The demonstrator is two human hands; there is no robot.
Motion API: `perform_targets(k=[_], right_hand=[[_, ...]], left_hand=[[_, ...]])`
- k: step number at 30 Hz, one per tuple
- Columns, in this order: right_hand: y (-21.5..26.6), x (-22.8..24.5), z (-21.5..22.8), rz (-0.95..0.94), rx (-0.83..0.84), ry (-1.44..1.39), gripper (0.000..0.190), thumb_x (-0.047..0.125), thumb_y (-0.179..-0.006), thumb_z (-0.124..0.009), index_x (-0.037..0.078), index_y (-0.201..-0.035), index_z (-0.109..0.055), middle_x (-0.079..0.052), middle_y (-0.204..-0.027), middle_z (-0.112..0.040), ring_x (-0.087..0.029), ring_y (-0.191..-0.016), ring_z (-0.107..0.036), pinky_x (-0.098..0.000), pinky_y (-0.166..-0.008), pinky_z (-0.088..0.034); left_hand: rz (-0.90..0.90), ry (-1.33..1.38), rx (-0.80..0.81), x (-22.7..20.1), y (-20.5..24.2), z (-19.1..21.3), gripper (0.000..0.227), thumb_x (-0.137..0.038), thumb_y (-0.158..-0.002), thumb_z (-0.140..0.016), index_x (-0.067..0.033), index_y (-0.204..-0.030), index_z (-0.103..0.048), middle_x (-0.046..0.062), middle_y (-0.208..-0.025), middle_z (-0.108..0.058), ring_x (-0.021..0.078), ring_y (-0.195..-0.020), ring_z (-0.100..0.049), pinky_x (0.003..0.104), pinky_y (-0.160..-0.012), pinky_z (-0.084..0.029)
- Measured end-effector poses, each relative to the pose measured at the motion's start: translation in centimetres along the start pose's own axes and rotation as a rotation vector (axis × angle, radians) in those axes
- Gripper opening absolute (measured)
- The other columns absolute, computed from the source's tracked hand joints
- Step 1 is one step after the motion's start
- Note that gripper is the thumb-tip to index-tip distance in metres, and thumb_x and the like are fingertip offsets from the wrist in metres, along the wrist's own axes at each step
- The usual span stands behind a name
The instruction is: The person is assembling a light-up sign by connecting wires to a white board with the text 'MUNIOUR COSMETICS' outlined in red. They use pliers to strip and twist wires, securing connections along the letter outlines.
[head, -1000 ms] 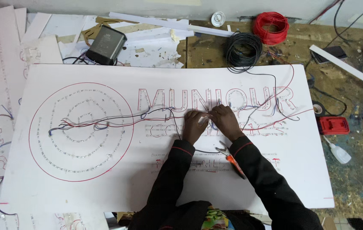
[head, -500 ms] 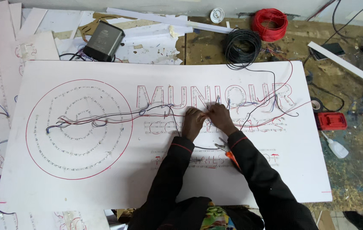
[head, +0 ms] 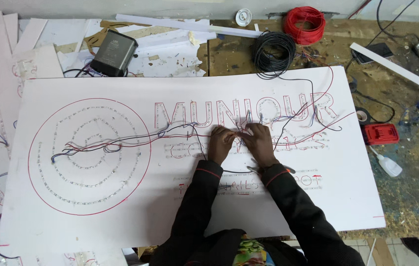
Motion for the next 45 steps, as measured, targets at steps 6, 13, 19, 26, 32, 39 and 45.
perform_targets(k=[6,13,19,26,32,39,45], right_hand=[[-0.5,-1.0,-4.4,-0.156,0.376,0.097,0.015,0.033,-0.114,-0.069,0.023,-0.114,-0.08,-0.001,-0.123,-0.068,-0.025,-0.131,-0.065,-0.0446,-0.11,-0.051],[-0.3,-2.8,-6.3,-0.217,0.557,0.166,0.011,0.032,-0.109,-0.073,0.024,-0.114,-0.079,0.004,-0.129,-0.064,-0.022,-0.139,-0.059,-0.0495,-0.116,-0.053],[-2.4,-0.8,-0.1,-0.283,0.503,-0.105,0.022,0.034,-0.111,-0.07,0.019,-0.125,-0.077,-0.002,-0.16,-0.055,-0.034,-0.157,-0.047,-0.0639,-0.123,-0.046],[5.6,-2.6,-1.3,-0.884,0.495,-0.162,0.03,0.046,-0.112,-0.066,0.031,-0.133,-0.081,-0.005,-0.11,-0.085,-0.036,-0.107,-0.082,-0.0595,-0.094,-0.066],[7.0,-1.5,-5.8,-0.833,0.51,-0.116,0.038,0.055,-0.112,-0.061,0.035,-0.14,-0.076,-0.004,-0.108,-0.085,-0.034,-0.106,-0.084,-0.0587,-0.094,-0.067],[5.7,-0.4,-3.7,-0.739,0.445,-0.209,0.05,0.065,-0.118,-0.047,0.018,-0.115,-0.065,-0.013,-0.087,-0.081,-0.04,-0.092,-0.084,-0.0581,-0.089,-0.066],[5.7,-1.4,-2.2,-0.799,0.337,-0.409,0.026,0.034,-0.115,-0.059,0.011,-0.12,-0.07,-0.026,-0.095,-0.081,-0.054,-0.099,-0.079,-0.067,-0.09,-0.061]], left_hand=[[-0.026,-0.056,0.049,0.3,0.2,-0.8,0.006,-0.017,-0.105,-0.08,-0.0124,-0.108,-0.078,0.008,-0.097,-0.073,0.0326,-0.105,-0.07,0.046,-0.111,-0.05],[-0.041,-0.059,0.072,0.5,0.3,-0.8,0.005,-0.015,-0.104,-0.08,-0.0125,-0.108,-0.079,0.008,-0.098,-0.073,0.0331,-0.11,-0.068,0.045,-0.112,-0.05],[0.028,0.004,0.061,0.0,-0.2,0.1,0.011,-0.017,-0.102,-0.085,-0.0105,-0.111,-0.08,0.008,-0.101,-0.075,0.0326,-0.111,-0.069,0.045,-0.114,-0.052],[-0.063,-0.021,-0.012,-2.7,-0.2,1.2,0.037,-0.003,-0.095,-0.076,-0.0132,-0.13,-0.077,0.008,-0.106,-0.078,0.0323,-0.108,-0.074,0.047,-0.109,-0.053],[-0.068,-0.029,0.031,-1.7,0.2,0.5,0.061,0.0,-0.078,-0.063,-0.0168,-0.136,-0.073,0.008,-0.112,-0.076,0.0345,-0.112,-0.074,0.05,-0.111,-0.052],[-0.035,-0.004,-0.025,-0.5,-0.1,0.6,0.052,0.008,-0.085,-0.056,-0.0115,-0.129,-0.076,0.013,-0.103,-0.077,0.0399,-0.104,-0.075,0.05,-0.104,-0.055],[-0.059,-0.078,-0.062,-0.2,-0.1,0.5,0.052,0.009,-0.085,-0.059,-0.0169,-0.125,-0.079,0.006,-0.101,-0.079,0.0326,-0.102,-0.077,0.045,-0.102,-0.057]])
Point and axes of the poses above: each hand's wrist, its own y-axis away from the middle knuckle, its own z-axis out of the back of the hand, x = y × z, the point moved 8 cm from there along -y, towards the middle knuckle
